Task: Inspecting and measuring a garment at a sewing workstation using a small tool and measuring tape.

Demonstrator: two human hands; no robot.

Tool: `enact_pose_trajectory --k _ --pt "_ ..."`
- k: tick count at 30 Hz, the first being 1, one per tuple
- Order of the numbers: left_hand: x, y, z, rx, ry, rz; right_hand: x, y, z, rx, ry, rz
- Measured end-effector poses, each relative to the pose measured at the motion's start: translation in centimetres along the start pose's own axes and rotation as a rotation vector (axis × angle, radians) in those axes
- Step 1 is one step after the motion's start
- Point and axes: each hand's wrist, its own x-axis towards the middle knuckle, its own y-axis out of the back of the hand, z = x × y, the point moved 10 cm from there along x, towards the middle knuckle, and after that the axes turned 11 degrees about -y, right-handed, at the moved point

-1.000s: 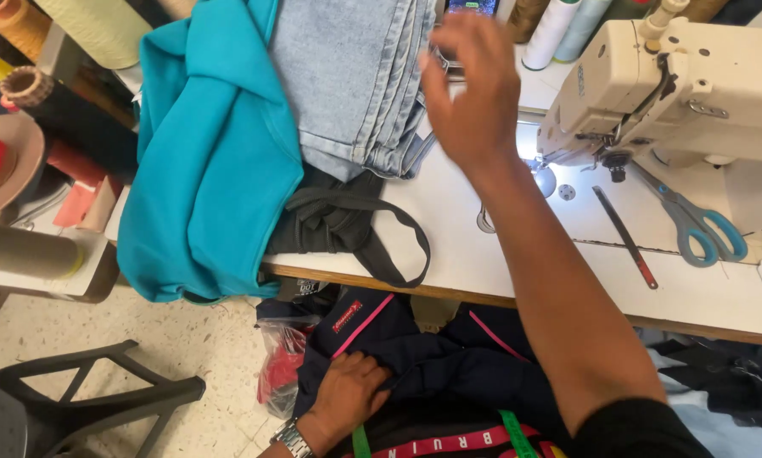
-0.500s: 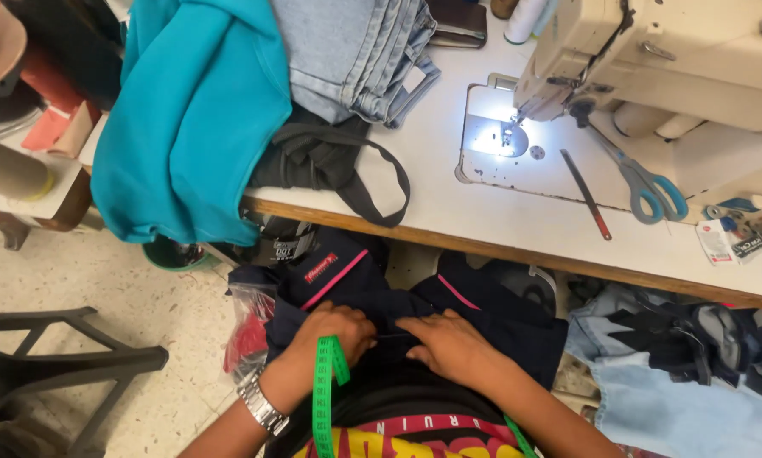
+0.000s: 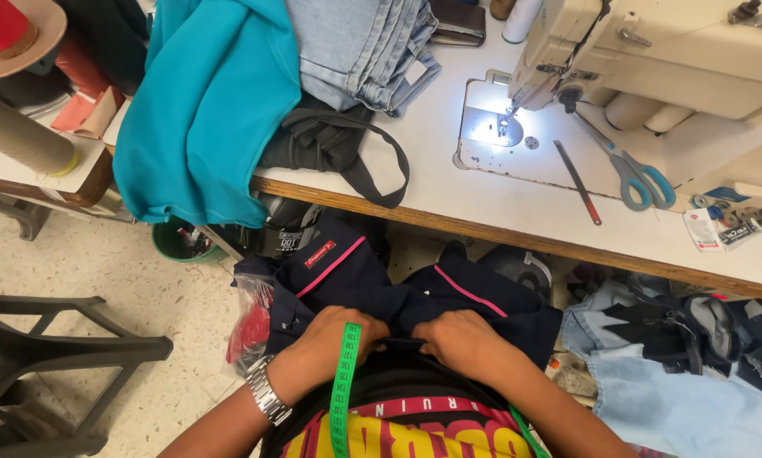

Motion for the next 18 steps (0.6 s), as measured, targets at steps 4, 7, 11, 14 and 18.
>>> enact_pose_trajectory --k 4,7,11,14,18 --pt "-0.5 -1.2 -1.3 0.023 0.038 -0.146 -1.3 1.5 0.1 0.043 -0.002 0.006" --pt "-0.8 -0.8 -2.2 -0.031 0.047 -0.157 -1.8 2.0 1.2 0.074 -0.029 -0.055" --pt "-0.7 0.4 -4.3 0.097 0.076 -0.177 -2.1 2.7 3.0 0.168 -0.134 -0.124" --pt "-1.1 2.8 -5.8 0.136 0.175 -0.222 -2.7 4.7 4.2 0.174 -0.217 -0.111" --pt "-1.2 6.8 -7.5 0.249 0.254 -0.185 -2.4 7.5 5.9 0.276 -0.252 0.01"
